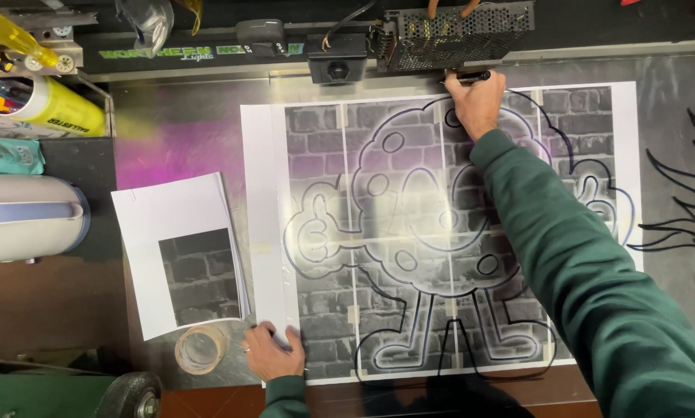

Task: Trace a cartoon character design from a template onto a metal sheet using a marker.

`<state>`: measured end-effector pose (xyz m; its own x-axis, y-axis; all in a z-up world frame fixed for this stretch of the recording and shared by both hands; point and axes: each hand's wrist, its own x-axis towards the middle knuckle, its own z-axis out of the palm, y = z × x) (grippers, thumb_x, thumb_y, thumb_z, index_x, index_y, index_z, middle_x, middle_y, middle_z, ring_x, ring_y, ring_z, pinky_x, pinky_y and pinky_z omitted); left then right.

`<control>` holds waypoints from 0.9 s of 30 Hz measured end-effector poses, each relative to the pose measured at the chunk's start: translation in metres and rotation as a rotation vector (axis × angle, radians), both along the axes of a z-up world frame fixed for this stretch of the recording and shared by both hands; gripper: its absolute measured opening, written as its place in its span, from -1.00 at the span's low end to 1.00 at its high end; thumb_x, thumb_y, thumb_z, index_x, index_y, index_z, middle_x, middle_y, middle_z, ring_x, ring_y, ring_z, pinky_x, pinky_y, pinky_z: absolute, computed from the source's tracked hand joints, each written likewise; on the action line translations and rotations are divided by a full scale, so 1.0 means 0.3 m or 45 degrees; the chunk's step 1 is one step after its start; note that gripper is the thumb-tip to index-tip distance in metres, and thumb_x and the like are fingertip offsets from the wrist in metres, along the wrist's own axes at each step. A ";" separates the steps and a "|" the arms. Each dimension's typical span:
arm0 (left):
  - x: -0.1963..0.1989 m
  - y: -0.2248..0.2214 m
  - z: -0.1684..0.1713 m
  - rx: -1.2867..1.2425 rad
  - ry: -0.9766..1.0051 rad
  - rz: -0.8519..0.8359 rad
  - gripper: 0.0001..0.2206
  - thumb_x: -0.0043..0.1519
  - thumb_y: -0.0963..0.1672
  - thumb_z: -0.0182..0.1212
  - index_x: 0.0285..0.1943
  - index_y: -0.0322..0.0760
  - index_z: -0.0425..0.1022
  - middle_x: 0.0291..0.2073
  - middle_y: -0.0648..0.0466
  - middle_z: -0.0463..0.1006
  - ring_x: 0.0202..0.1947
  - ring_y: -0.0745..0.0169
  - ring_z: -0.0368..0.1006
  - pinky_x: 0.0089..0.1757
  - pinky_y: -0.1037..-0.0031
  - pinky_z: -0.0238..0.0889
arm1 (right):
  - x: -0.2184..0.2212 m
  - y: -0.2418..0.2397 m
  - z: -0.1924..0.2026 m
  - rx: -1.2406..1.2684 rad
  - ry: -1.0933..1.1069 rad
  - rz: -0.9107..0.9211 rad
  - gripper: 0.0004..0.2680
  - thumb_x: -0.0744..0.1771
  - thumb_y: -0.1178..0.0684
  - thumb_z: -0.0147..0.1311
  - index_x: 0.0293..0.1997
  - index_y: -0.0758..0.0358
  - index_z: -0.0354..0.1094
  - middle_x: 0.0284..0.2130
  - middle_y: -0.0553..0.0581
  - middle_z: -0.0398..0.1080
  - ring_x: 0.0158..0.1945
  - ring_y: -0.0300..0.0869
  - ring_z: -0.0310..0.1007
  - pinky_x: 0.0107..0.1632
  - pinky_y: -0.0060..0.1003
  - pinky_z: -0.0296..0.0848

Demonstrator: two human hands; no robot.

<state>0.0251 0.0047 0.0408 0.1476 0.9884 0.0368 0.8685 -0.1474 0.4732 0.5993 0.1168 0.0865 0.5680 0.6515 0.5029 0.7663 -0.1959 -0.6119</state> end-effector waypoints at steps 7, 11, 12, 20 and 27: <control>0.001 0.001 0.004 -0.027 0.016 -0.001 -0.71 0.04 -0.05 0.29 -0.24 -0.27 0.32 -0.26 -0.07 0.31 -0.16 -0.22 0.29 -0.22 0.04 0.19 | -0.072 0.034 -0.014 -0.045 0.124 -0.009 -0.83 0.32 0.03 0.28 -0.32 0.37 0.54 -0.47 0.26 0.52 -0.41 0.05 0.55 -0.25 -0.15 0.44; -0.002 -0.001 0.000 -0.033 0.024 0.004 -0.71 0.03 -0.05 0.29 -0.24 -0.27 0.33 -0.26 -0.06 0.31 -0.16 -0.20 0.29 -0.21 0.04 0.19 | -0.093 0.035 -0.015 -0.086 0.134 0.004 -0.82 0.33 0.01 0.29 -0.32 0.36 0.56 -0.48 0.28 0.51 -0.45 0.07 0.50 -0.26 -0.14 0.40; -0.001 0.000 0.001 -0.030 0.023 0.005 -0.71 0.03 -0.05 0.29 -0.24 -0.27 0.33 -0.26 -0.06 0.31 -0.16 -0.20 0.29 -0.21 0.04 0.20 | -0.096 0.035 -0.015 -0.092 0.138 0.000 -0.82 0.33 0.00 0.29 -0.32 0.36 0.56 -0.48 0.28 0.50 -0.46 0.08 0.48 -0.27 -0.13 0.39; 0.003 0.001 0.005 -0.031 0.015 0.012 -0.71 0.03 -0.06 0.29 -0.24 -0.27 0.33 -0.27 -0.07 0.31 -0.16 -0.21 0.29 -0.21 0.04 0.20 | -0.089 0.037 -0.018 -0.121 0.087 0.008 -0.81 0.33 -0.02 0.29 -0.34 0.33 0.57 -0.49 0.28 0.50 -0.46 0.11 0.46 -0.28 -0.11 0.37; 0.000 0.001 0.004 -0.018 0.008 0.007 -0.71 0.03 -0.05 0.29 -0.23 -0.27 0.34 -0.26 -0.08 0.33 -0.15 -0.24 0.30 -0.21 0.02 0.19 | -0.093 0.042 -0.014 -0.141 0.094 0.010 -0.81 0.33 -0.02 0.29 -0.33 0.33 0.56 -0.47 0.27 0.51 -0.43 0.11 0.48 -0.27 -0.12 0.39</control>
